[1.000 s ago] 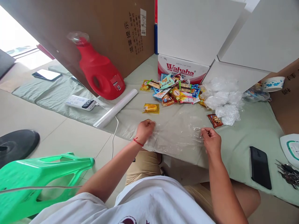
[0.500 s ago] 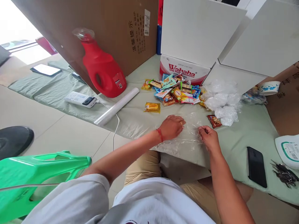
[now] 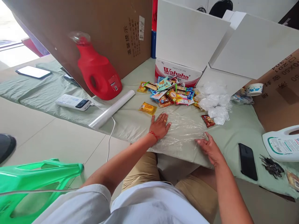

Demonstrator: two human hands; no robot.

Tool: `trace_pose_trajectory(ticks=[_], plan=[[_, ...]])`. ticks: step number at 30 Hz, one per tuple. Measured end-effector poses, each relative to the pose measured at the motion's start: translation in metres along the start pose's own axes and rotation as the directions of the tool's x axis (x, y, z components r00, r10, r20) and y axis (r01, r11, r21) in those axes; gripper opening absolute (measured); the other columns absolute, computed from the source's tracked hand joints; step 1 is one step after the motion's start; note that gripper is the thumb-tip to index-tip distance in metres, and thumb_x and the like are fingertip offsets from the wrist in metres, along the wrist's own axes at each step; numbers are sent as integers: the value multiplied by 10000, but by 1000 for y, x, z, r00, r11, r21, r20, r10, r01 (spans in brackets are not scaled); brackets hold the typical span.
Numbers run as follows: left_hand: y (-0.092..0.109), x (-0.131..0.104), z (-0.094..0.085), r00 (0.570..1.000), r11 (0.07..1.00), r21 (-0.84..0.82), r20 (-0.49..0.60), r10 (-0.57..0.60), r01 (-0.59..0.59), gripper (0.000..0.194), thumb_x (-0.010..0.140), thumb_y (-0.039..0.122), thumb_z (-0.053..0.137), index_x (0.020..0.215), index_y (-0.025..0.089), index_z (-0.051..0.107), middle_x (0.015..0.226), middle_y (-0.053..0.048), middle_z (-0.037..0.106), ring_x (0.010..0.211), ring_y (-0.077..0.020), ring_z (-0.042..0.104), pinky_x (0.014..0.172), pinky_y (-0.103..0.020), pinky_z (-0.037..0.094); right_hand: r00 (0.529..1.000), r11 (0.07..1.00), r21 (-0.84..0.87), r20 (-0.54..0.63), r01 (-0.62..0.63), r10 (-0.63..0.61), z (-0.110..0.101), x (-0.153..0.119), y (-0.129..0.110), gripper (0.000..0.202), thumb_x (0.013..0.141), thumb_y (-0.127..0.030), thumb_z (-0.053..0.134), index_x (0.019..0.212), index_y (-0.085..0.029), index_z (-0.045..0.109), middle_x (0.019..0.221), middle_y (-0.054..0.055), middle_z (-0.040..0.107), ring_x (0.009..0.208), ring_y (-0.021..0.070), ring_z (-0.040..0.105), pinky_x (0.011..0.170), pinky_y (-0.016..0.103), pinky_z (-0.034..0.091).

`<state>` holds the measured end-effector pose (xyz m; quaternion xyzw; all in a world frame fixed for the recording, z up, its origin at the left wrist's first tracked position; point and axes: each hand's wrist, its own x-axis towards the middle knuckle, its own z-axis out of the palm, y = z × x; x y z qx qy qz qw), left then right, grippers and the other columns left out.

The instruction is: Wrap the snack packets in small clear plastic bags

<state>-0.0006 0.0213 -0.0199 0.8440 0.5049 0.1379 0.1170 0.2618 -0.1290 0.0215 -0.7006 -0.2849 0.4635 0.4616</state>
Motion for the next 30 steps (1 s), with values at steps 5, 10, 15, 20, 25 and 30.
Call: trace_pose_trajectory(ticks=[5,10,15,20,25,30], plan=[[0,1,0,1000,1000,20,-1,-17,17,635,1062,491,222,1603,191,366,1673,-107,346,1557,-259,307,1276,-613,98,992,1000,7,122,-11,11,3,-6,1,738,555,-496,930,1167,-174,674,690,-40,617,495,67,364,456,196,201],[1,2,-1,999,996,69,17,-52,51,670,1038,534,286,1611,192,355,1685,-122,313,1566,-293,280,1270,-613,99,995,984,-177,97,33,-16,-36,-12,23,522,593,-515,866,979,-182,756,616,-30,593,537,121,447,498,240,306],[2,4,-1,997,995,80,46,-62,58,716,1014,584,331,1620,204,334,1692,-124,296,1572,-311,259,1268,-612,87,894,789,-586,-236,183,-382,-49,5,-7,360,809,-565,635,927,-248,760,722,49,696,640,236,597,629,384,469],[4,4,-5,997,995,76,45,-70,66,737,1003,603,352,1619,197,335,1693,-127,291,1572,-316,256,1268,-615,89,701,475,-548,337,689,-629,31,61,-54,353,924,-490,585,1157,-282,748,1232,75,734,1197,271,630,1092,451,449],[4,4,-6,995,994,62,32,-93,91,773,1009,629,304,1625,162,311,1700,-129,273,1575,-310,252,1273,-607,110,693,391,-595,445,702,-568,48,123,-39,431,972,-472,512,1263,-218,703,1435,133,623,1394,322,496,1216,585,254],[0,4,-3,995,994,50,19,-102,101,802,1015,650,248,1633,141,283,1705,-139,257,1586,-316,219,1276,-598,108,744,306,-806,228,506,-628,16,143,-38,526,1020,-429,351,1223,-75,684,1357,264,615,1290,372,527,1134,575,347]])
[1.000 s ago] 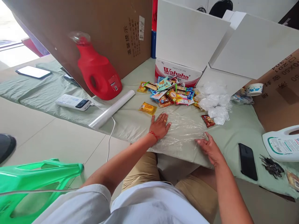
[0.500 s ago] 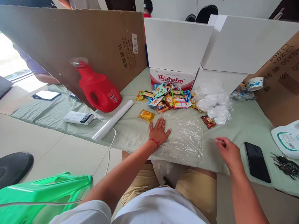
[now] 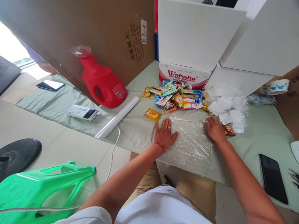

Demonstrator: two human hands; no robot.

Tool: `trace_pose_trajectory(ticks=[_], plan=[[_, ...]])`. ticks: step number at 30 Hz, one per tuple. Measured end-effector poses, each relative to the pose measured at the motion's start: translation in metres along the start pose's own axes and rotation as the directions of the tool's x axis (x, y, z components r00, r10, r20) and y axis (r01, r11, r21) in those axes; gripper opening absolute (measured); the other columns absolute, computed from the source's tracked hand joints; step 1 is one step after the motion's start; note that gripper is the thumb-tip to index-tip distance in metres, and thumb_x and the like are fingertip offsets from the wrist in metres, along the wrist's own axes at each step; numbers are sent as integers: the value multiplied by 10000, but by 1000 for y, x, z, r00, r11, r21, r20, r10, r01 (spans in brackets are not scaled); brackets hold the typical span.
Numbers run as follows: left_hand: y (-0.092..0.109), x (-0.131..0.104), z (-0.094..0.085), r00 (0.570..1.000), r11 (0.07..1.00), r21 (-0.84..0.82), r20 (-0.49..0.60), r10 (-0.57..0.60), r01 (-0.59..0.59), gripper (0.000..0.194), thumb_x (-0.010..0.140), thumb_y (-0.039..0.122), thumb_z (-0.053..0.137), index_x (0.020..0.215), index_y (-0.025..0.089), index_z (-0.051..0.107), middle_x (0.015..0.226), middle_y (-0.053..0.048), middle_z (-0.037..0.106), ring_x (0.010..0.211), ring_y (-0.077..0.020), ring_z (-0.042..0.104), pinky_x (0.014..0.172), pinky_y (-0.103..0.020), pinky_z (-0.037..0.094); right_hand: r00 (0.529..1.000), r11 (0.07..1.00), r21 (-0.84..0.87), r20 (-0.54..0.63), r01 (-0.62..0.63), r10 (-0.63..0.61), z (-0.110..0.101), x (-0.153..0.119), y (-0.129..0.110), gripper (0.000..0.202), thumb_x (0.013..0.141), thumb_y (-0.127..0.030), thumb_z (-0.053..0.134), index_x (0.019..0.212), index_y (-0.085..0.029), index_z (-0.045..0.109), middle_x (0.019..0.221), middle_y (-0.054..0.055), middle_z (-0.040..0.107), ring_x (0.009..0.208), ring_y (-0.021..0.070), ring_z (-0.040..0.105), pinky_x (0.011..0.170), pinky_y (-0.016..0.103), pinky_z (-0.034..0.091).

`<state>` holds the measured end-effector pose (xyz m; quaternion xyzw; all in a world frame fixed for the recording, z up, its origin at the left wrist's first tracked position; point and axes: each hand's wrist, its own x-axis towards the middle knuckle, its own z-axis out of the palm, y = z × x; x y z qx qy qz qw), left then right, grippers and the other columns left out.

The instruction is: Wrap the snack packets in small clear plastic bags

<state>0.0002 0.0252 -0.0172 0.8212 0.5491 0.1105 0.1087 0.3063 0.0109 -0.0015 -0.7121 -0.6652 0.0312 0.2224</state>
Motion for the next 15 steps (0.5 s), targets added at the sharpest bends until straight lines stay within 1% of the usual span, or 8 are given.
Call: trace_pose_trajectory(ticks=[2,5,7,9,11,12,14,15], plan=[[-1,-1,0,1000,1000,-2,4,10,-10,796,1014,651,253,1629,147,297,1711,-139,237,1588,-322,207,1268,-621,105,997,997,-12,-8,73,-73,-2,-2,-13,499,1031,-435,363,1208,-104,691,1284,223,659,1232,339,554,1109,513,385],[-2,-4,0,998,999,3,21,53,-53,763,1005,668,279,1614,214,343,1720,-112,219,1591,-335,193,1252,-662,98,973,972,91,54,218,-224,5,-1,-47,423,1047,-433,384,1134,-195,722,1154,122,717,1143,279,586,1067,437,422],[-2,-6,0,995,995,-1,28,96,-96,741,1003,684,278,1609,264,353,1720,-90,231,1591,-326,198,1248,-678,90,978,976,81,38,202,-205,14,8,-66,423,1049,-435,383,1092,-200,733,1088,109,727,1074,273,591,1027,431,435],[-3,-5,1,988,989,-10,27,149,-149,730,1002,693,275,1609,292,343,1718,-77,244,1587,-312,215,1246,-691,82,983,984,9,48,178,-178,24,25,-77,425,1033,-447,420,1132,-173,729,1116,133,718,1063,288,574,1002,438,430],[-7,-2,-1,978,978,-21,22,206,-206,723,1002,688,308,1610,298,334,1716,-79,252,1581,-307,233,1246,-693,88,969,980,-39,165,195,-186,32,45,-83,395,975,-450,536,1179,-165,719,1140,144,710,1074,297,560,968,416,427],[-10,0,-4,972,972,-29,13,233,-233,718,1002,675,340,1609,291,334,1714,-85,258,1579,-310,241,1246,-689,99,952,979,-41,244,198,-183,34,54,-85,367,939,-432,589,1159,-170,723,1099,135,717,1057,292,562,932,390,430],[-15,4,-15,959,957,-51,-40,282,-284,692,1007,615,410,1600,262,353,1705,-104,280,1578,-318,245,1251,-674,116,916,989,-15,377,150,-133,37,68,-84,268,895,-384,627,1036,-183,734,936,93,723,947,257,580,821,328,426],[-17,3,-23,950,950,-63,-92,299,-305,657,1014,560,438,1586,242,378,1694,-114,307,1577,-320,247,1256,-663,121,906,995,7,411,104,-98,37,71,-83,227,891,-371,618,971,-190,726,862,69,713,871,232,583,762,304,412]])
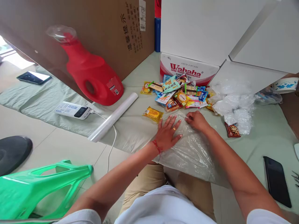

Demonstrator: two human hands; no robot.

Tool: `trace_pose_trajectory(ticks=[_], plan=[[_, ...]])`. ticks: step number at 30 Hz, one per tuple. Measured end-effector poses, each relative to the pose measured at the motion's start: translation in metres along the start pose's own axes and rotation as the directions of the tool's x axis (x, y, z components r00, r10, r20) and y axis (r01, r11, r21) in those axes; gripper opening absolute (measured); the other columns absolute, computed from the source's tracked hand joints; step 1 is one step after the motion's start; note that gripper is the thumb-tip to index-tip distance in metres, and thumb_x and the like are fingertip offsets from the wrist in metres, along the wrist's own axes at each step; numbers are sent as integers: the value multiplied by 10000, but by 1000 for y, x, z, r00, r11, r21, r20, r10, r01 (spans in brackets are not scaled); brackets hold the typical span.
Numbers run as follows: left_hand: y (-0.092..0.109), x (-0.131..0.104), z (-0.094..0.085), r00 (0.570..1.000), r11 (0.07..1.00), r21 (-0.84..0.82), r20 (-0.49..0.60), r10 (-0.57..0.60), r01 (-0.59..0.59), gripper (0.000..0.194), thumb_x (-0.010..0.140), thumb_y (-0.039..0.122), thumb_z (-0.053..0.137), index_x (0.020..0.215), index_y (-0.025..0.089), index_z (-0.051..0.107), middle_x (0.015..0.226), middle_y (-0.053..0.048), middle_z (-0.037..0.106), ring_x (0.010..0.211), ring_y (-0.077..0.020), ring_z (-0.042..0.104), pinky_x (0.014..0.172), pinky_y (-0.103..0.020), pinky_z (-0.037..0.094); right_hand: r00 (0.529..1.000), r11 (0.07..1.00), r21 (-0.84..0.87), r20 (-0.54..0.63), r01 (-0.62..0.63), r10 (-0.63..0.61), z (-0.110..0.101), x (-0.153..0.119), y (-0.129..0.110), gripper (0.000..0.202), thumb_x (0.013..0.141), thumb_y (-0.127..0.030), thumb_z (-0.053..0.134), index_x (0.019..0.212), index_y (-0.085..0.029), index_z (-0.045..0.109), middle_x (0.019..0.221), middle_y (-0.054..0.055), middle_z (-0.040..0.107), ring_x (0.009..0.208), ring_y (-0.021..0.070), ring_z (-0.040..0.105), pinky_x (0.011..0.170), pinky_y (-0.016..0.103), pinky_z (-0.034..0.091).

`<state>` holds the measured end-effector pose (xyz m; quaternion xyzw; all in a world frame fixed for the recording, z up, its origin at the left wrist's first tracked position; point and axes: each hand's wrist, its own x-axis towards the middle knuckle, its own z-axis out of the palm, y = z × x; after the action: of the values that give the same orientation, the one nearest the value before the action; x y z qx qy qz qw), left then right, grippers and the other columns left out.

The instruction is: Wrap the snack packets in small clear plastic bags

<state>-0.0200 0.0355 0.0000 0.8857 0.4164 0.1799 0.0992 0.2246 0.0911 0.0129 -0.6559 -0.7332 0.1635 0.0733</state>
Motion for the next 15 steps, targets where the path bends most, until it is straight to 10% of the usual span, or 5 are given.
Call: trace_pose_trajectory(ticks=[5,9,15], plan=[[24,-27,-27,955,979,-82,-249,161,-187,394,1009,273,477,1367,192,622,1481,-117,603,1532,-255,357,1282,-511,217,977,971,156,-81,-181,196,-6,-9,20,212,877,-416,600,861,-216,668,762,19,692,662,167,567,614,271,351],[35,-46,-9,880,874,-151,44,474,-463,260,978,229,520,1114,247,741,1355,-43,702,1447,-220,480,1295,-475,227,923,902,278,-104,-330,370,-12,-24,46,204,874,-414,591,825,-221,638,680,13,684,582,160,587,591,269,381],[-48,-15,-11,924,908,-341,205,324,-243,298,740,11,551,637,258,681,1157,59,785,1392,-204,543,1253,-478,328,875,818,382,-48,-430,482,-23,-42,81,254,863,-428,582,864,-186,658,620,18,676,498,149,571,536,262,397]])
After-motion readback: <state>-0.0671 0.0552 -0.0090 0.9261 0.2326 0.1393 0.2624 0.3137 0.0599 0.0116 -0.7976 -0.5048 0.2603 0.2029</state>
